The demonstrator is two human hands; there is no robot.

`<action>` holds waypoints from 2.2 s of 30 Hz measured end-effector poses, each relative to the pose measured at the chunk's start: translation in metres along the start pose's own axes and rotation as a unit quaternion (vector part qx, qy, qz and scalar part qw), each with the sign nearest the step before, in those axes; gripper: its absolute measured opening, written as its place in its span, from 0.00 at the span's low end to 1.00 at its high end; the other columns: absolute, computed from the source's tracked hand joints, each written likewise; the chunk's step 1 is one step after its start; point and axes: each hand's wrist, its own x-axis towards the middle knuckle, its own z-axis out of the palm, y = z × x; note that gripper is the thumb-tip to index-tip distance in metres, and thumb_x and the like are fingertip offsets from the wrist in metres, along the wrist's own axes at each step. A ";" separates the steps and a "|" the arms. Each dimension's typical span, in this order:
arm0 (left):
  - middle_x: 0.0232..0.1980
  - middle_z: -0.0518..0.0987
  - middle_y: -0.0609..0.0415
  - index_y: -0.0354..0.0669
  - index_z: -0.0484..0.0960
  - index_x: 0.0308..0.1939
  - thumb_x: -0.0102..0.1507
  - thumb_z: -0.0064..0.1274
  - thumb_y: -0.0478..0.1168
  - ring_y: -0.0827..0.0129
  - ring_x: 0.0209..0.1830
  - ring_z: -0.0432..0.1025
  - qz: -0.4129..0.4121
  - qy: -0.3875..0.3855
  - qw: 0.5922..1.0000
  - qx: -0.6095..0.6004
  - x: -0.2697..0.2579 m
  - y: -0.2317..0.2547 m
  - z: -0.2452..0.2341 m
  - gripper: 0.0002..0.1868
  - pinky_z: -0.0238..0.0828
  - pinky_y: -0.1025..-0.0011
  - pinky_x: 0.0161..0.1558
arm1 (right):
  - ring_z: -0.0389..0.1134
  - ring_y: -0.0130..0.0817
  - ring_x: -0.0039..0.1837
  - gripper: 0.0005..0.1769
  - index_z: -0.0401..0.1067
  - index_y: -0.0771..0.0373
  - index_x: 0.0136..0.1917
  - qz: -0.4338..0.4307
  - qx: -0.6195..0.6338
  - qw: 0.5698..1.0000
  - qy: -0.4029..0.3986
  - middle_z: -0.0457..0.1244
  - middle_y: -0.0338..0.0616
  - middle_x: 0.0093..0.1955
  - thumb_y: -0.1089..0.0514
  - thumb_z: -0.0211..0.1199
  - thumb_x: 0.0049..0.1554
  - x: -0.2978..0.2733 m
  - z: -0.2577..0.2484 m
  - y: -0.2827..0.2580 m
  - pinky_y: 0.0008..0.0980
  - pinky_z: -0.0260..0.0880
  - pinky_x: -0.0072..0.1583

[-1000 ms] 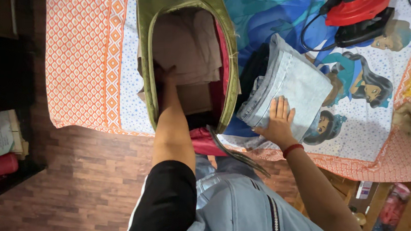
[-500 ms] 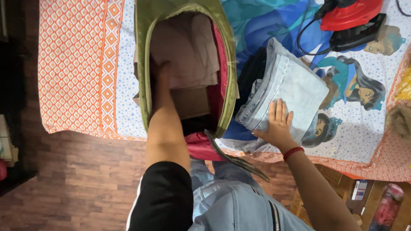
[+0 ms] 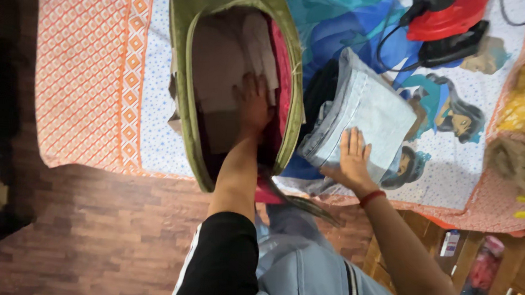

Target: The person unpacks a green duffel bag on a bed, removing folded clothes and placing them on the bed surface. They then move the duffel bag aside and open a black suitcase, revealing more folded clothes inside.

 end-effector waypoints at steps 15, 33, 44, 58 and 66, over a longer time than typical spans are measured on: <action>0.39 0.81 0.46 0.41 0.86 0.47 0.64 0.50 0.38 0.57 0.37 0.75 -0.144 0.170 0.840 -0.494 0.071 -0.069 0.076 0.11 0.71 0.62 0.41 | 0.27 0.62 0.84 0.76 0.34 0.69 0.81 -0.008 0.017 1.000 -0.011 0.29 0.67 0.84 0.36 0.77 0.38 0.010 0.007 0.016 0.71 0.29 0.74; 0.58 0.83 0.42 0.35 0.83 0.50 0.61 0.49 0.29 0.53 0.72 0.73 0.237 0.013 0.842 -0.485 -0.180 0.142 -0.325 0.14 0.71 0.63 0.71 | 0.52 0.47 0.81 0.43 0.50 0.62 0.81 -0.015 0.880 0.460 -0.118 0.51 0.51 0.80 0.33 0.45 0.64 -0.017 -0.176 -0.146 0.47 0.52 0.76; 0.76 0.66 0.45 0.49 0.73 0.68 0.61 0.53 0.41 0.47 0.81 0.54 0.507 0.008 0.858 -0.087 -0.182 0.280 -0.245 0.29 0.49 0.36 0.76 | 0.58 0.44 0.76 0.39 0.55 0.64 0.78 0.066 0.904 0.405 0.122 0.57 0.49 0.77 0.35 0.44 0.65 -0.041 -0.112 0.046 0.45 0.59 0.74; 0.82 0.51 0.41 0.46 0.62 0.74 0.63 0.49 0.44 0.44 0.83 0.40 0.338 -0.211 0.914 0.078 -0.146 0.184 -0.030 0.35 0.39 0.28 0.70 | 0.66 0.41 0.68 0.23 0.66 0.64 0.71 0.212 0.824 0.505 0.142 0.65 0.46 0.68 0.53 0.57 0.66 -0.032 0.061 0.178 0.42 0.68 0.68; 0.79 0.57 0.38 0.39 0.61 0.75 0.68 0.45 0.48 0.49 0.82 0.45 0.375 -0.055 0.921 -0.086 -0.092 0.243 -0.055 0.33 0.38 0.45 0.78 | 0.62 0.52 0.72 0.23 0.66 0.64 0.73 0.265 0.250 0.861 0.355 0.62 0.56 0.71 0.55 0.54 0.67 -0.045 0.033 0.154 0.46 0.62 0.73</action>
